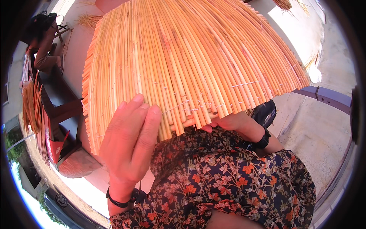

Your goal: The person weaves a large, fan-shaped bamboo mat by hand, using a needle and white thread to bind the bamboo strips together. They repeatedly pass the needle through the strips and pull the thread tight to secure the structure.

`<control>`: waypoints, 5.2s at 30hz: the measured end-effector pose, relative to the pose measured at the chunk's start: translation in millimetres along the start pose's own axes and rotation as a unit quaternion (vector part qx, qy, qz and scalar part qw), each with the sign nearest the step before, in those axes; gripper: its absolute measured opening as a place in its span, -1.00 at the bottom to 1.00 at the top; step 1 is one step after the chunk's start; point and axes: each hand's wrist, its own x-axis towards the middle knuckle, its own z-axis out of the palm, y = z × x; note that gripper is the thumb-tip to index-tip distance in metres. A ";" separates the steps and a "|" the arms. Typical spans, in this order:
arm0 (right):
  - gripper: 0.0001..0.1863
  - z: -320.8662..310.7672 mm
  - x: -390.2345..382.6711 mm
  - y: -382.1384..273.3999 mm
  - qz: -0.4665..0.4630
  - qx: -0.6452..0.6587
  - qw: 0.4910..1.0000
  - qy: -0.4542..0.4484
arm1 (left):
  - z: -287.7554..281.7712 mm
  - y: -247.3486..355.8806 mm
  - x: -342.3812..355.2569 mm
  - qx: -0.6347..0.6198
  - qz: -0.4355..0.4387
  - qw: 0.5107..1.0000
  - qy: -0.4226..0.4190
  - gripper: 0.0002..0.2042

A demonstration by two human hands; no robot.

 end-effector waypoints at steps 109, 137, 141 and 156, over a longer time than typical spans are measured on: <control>-0.57 -24.5 18.1 33.2 0.147 0.158 0.963 0.162 | 58.6 -6.7 -38.4 0.056 0.033 0.993 -0.099 -0.65; -0.85 0.3 51.8 -84.0 -0.267 0.087 0.933 0.226 | -58.7 -12.1 67.4 0.037 -0.051 0.996 0.056 -0.50; -0.86 -12.0 75.3 -111.1 -0.339 0.129 0.915 0.175 | -84.7 -20.1 88.0 0.035 -0.069 0.996 0.046 -0.52; -0.85 -6.6 63.4 -117.3 -0.308 0.119 0.926 0.181 | -84.5 -13.7 94.4 0.029 -0.022 0.999 0.025 -0.51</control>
